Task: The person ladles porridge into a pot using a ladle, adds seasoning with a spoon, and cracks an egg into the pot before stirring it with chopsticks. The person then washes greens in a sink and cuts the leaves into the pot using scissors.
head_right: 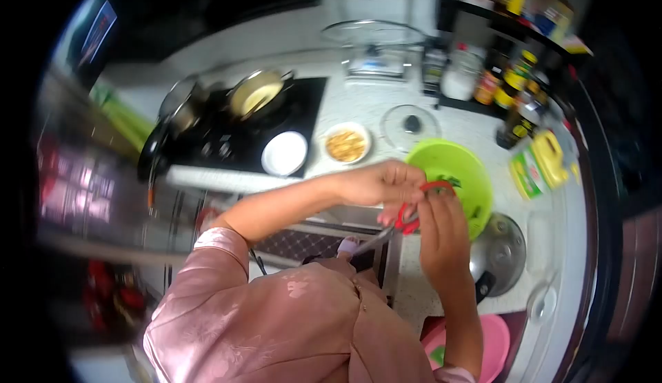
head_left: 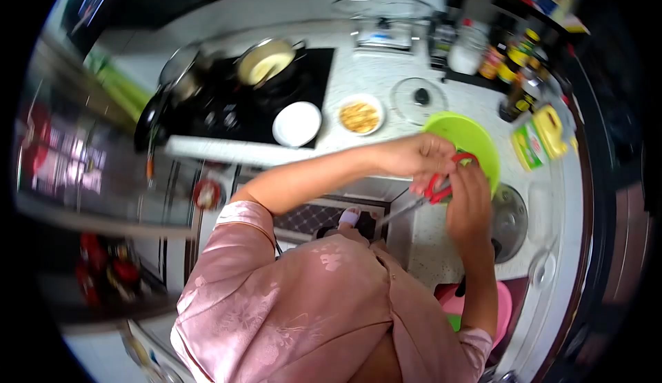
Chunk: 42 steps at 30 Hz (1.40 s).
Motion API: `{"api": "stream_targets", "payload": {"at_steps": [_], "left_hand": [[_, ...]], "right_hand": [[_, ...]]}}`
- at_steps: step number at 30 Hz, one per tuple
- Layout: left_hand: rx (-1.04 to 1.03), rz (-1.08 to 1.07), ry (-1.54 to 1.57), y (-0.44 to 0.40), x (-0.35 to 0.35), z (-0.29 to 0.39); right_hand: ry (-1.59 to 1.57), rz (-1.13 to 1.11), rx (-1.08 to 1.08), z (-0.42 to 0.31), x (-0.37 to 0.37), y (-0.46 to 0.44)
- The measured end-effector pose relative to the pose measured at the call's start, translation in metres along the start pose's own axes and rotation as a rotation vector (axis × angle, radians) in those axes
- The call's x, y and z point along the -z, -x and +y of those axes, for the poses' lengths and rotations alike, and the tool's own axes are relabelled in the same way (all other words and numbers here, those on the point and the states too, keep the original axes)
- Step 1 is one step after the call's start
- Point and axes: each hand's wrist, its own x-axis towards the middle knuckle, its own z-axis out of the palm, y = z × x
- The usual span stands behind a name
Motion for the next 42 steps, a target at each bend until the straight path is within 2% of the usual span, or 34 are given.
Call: {"api": "stream_targets", "payload": {"at_steps": [2, 5, 7, 9, 11, 13, 14, 15, 17, 18, 19, 20, 21, 23, 24, 25, 27, 28, 29, 31, 33, 35, 37, 38, 39, 40, 41, 42], "left_hand": [[0.012, 0.000, 0.355, 0.038, -0.007, -0.037], [0.073, 0.160, 0.543, 0.091, -0.010, -0.064], [0.089, 0.240, 0.495, 0.124, -0.005, -0.065], [0.295, 0.635, -0.217, 0.159, 0.016, -0.057], [0.352, 0.995, -0.497, 0.208, 0.081, -0.086], [0.459, 1.321, -0.638, 0.270, 0.159, -0.121], [0.552, 1.474, -0.824, 0.300, 0.192, -0.142], [0.733, 1.406, -0.976, 0.327, 0.218, -0.152], [0.807, 1.559, -1.203, 0.367, 0.272, -0.205], [0.787, 1.523, -1.247, 0.373, 0.283, -0.206], [0.758, 1.475, -1.289, 0.375, 0.289, -0.209], [0.770, 1.400, -1.183, 0.371, 0.291, -0.199], [0.866, 1.351, -1.224, 0.363, 0.292, -0.189], [0.764, 1.239, -1.291, 0.368, 0.300, -0.186], [0.729, 1.226, -1.337, 0.376, 0.307, -0.196], [0.822, 1.246, -1.426, 0.381, 0.312, -0.206], [0.888, 1.350, -1.331, 0.362, 0.293, -0.191], [1.040, 1.356, -1.332, 0.364, 0.301, -0.197], [1.085, 1.300, -1.309, 0.366, 0.307, -0.197], [1.109, 1.312, -1.217, 0.378, 0.309, -0.196], [0.976, 1.611, -1.304, 0.388, 0.303, -0.201], [0.615, 1.551, -1.310, 0.363, 0.259, -0.161], [0.145, 1.386, -1.088, 0.314, 0.207, -0.138], [-0.059, 1.266, -0.989, 0.280, 0.180, -0.133], [-0.132, 1.181, -0.895, 0.240, 0.143, -0.126], [-0.206, 1.072, -0.798, 0.208, 0.125, -0.136], [-0.228, 0.985, -0.764, 0.167, 0.082, -0.135], [-0.074, 0.789, -0.624, 0.139, 0.051, -0.140]], "right_hand": [[-0.135, -0.034, 0.088, -0.022, -0.024, 0.007], [-0.241, -0.109, 0.133, -0.053, -0.048, 0.004], [-0.307, -0.224, 0.252, -0.067, -0.058, -0.007], [-0.283, -0.225, 0.266, -0.071, -0.071, 0.000], [-0.310, -0.433, -0.054, -0.066, -0.077, 0.019], [-0.308, -0.401, -0.106, -0.060, -0.074, 0.028], [-0.409, -0.332, -0.288, -0.057, -0.075, 0.041], [-0.499, -0.253, -0.483, -0.057, -0.076, 0.050], [-0.662, -0.176, -0.853, -0.062, -0.071, 0.052], [-0.795, -0.027, -0.954, -0.063, -0.077, 0.063], [-0.753, 0.005, -1.006, -0.069, -0.075, 0.066], [-0.842, 0.089, -1.114, -0.073, -0.071, 0.068], [-0.912, 0.202, -1.228, -0.077, -0.063, 0.072], [-0.906, 0.356, -1.393, -0.089, -0.053, 0.076], [-0.886, 0.398, -1.429, -0.095, -0.047, 0.082], [-0.872, 0.433, -1.453, -0.099, -0.042, 0.088], [-0.783, 0.555, -1.406, -0.104, -0.034, 0.111], [-0.715, 0.610, -1.419, -0.106, -0.026, 0.120], [-0.652, 0.656, -1.431, -0.108, -0.015, 0.129], [-0.588, 0.891, -1.453, -0.110, 0.007, 0.160], [-0.375, 0.977, -1.445, -0.115, 0.031, 0.209], [-0.133, 1.157, -1.507, -0.125, 0.052, 0.253], [0.020, 1.120, -1.611, -0.138, 0.081, 0.289], [0.181, 1.003, -1.693, -0.138, 0.087, 0.314], [0.344, 0.882, -1.766, -0.138, 0.097, 0.339], [0.666, 0.562, -1.717, -0.137, 0.116, 0.342], [0.837, 0.261, -1.664, -0.134, 0.130, 0.377], [0.845, 0.206, -1.625, -0.131, 0.145, 0.404]]}}
